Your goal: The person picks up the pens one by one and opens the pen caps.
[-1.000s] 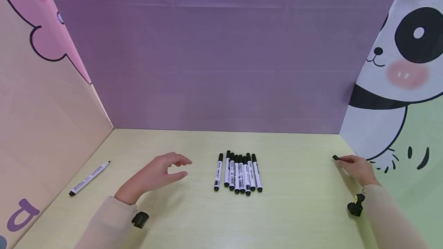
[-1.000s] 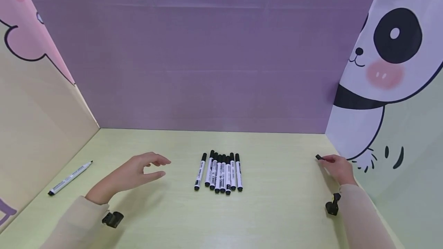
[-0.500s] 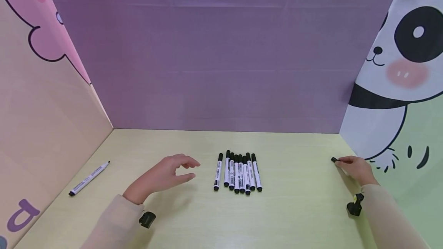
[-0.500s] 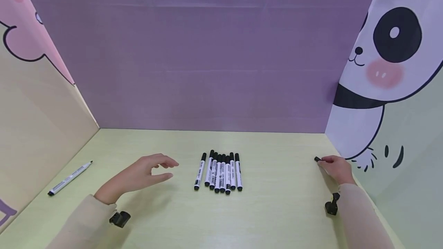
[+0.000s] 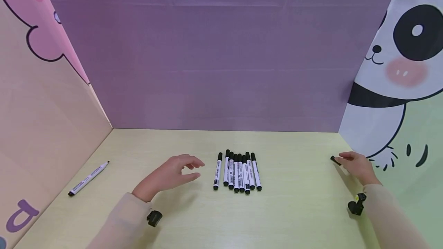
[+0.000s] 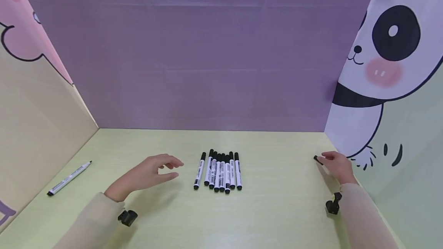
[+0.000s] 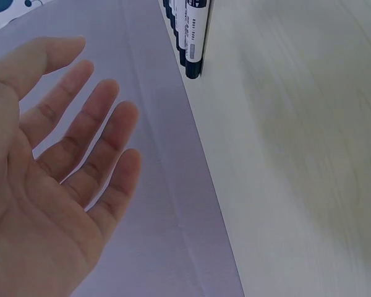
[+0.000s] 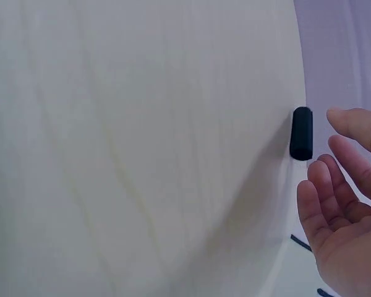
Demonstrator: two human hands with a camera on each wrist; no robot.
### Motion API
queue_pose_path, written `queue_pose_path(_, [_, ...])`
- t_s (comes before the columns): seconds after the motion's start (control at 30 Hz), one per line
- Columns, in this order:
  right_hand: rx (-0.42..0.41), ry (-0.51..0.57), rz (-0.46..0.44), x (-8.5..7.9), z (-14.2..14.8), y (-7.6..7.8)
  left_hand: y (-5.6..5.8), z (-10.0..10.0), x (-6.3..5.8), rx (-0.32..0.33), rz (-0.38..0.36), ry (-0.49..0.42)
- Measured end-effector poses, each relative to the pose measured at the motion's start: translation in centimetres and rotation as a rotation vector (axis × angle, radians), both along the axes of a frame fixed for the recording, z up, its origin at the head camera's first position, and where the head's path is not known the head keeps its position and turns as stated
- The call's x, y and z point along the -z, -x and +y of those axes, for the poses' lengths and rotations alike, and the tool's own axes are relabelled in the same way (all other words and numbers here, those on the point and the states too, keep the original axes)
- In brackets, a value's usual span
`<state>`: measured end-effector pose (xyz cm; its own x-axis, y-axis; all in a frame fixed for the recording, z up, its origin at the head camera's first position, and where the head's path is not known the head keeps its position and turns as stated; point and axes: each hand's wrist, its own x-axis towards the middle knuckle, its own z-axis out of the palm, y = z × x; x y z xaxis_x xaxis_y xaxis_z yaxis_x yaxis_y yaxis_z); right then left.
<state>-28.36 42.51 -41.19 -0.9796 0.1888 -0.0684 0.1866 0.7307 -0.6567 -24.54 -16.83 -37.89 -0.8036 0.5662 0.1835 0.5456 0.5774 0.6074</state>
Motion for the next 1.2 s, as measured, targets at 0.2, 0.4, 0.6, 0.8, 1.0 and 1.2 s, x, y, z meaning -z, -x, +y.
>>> queue_pose_path(0.2, [-0.002,0.006,0.0,-0.4,-0.9,0.2,0.4,0.5,0.4,-0.001,-0.004,-0.008])
queue_pose_path(0.4, [-0.072,-0.046,0.106,-0.5,-2.1,0.1,0.9,0.8,0.9,-0.019,0.015,-0.027])
queue_pose_path(0.6, [-0.113,-0.03,0.165,-0.4,-3.5,0.3,1.4,1.7,1.4,-0.057,-0.009,-0.049])
queue_pose_path(0.8, [-0.164,-0.026,0.188,-0.4,-5.1,0.6,1.9,2.9,2.2,-0.126,-0.025,-0.045])
queue_pose_path(1.0, [-0.203,-0.017,0.204,-0.8,-6.9,0.9,2.1,4.0,2.6,-0.221,-0.073,-0.057])
queue_pose_path(1.2, [-0.226,0.022,0.198,-0.8,-8.3,1.0,2.6,5.0,3.0,-0.279,-0.103,-0.056])
